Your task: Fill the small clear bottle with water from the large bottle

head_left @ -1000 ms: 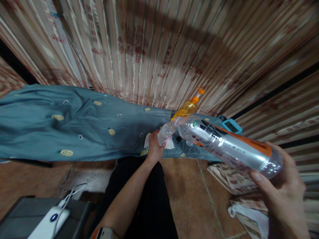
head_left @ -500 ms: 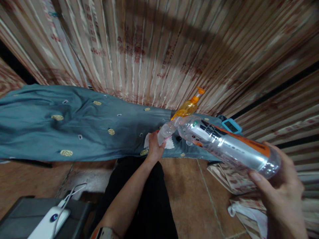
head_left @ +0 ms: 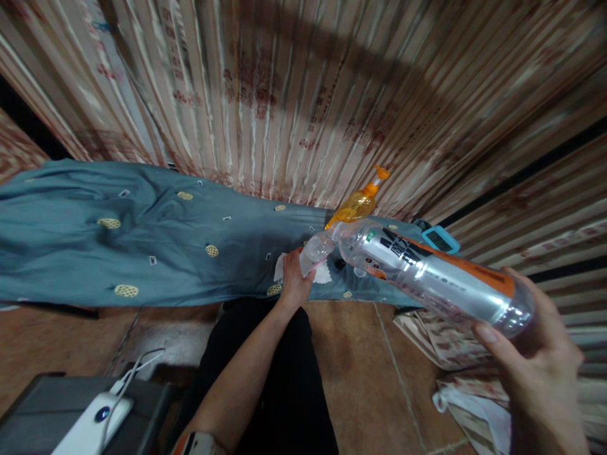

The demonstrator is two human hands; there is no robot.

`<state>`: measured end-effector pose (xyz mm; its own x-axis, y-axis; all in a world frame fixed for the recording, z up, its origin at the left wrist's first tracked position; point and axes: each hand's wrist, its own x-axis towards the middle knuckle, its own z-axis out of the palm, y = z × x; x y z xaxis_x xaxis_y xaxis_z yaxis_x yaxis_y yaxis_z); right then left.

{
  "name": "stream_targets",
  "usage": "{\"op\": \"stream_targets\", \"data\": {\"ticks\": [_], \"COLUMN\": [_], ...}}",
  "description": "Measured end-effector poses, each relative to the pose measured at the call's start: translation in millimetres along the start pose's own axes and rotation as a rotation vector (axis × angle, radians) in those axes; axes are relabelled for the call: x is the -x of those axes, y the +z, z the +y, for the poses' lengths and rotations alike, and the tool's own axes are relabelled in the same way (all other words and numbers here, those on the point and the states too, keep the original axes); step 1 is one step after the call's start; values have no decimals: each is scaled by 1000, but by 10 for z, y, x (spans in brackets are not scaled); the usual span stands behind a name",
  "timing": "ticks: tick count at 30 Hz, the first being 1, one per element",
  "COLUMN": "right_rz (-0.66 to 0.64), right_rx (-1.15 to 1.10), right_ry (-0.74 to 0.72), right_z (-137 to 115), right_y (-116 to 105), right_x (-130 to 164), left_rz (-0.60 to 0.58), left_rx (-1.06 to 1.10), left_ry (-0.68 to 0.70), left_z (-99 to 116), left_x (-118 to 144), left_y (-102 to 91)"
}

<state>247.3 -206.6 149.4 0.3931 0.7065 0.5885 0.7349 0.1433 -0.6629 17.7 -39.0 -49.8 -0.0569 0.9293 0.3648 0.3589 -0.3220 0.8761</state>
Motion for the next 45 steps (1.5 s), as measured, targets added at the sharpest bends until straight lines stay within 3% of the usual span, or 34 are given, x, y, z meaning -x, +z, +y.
{"op": "stream_targets", "data": {"ticks": [45], "right_rz": [-18], "right_rx": [-6], "right_ry": [-32], "right_z": [-56], "right_y": [-17], "right_x": [-44], "left_rz": [24], "left_rx": [19], "left_ry": [-12], "left_z": [6], "left_x": [-1], "left_y": [29]}}
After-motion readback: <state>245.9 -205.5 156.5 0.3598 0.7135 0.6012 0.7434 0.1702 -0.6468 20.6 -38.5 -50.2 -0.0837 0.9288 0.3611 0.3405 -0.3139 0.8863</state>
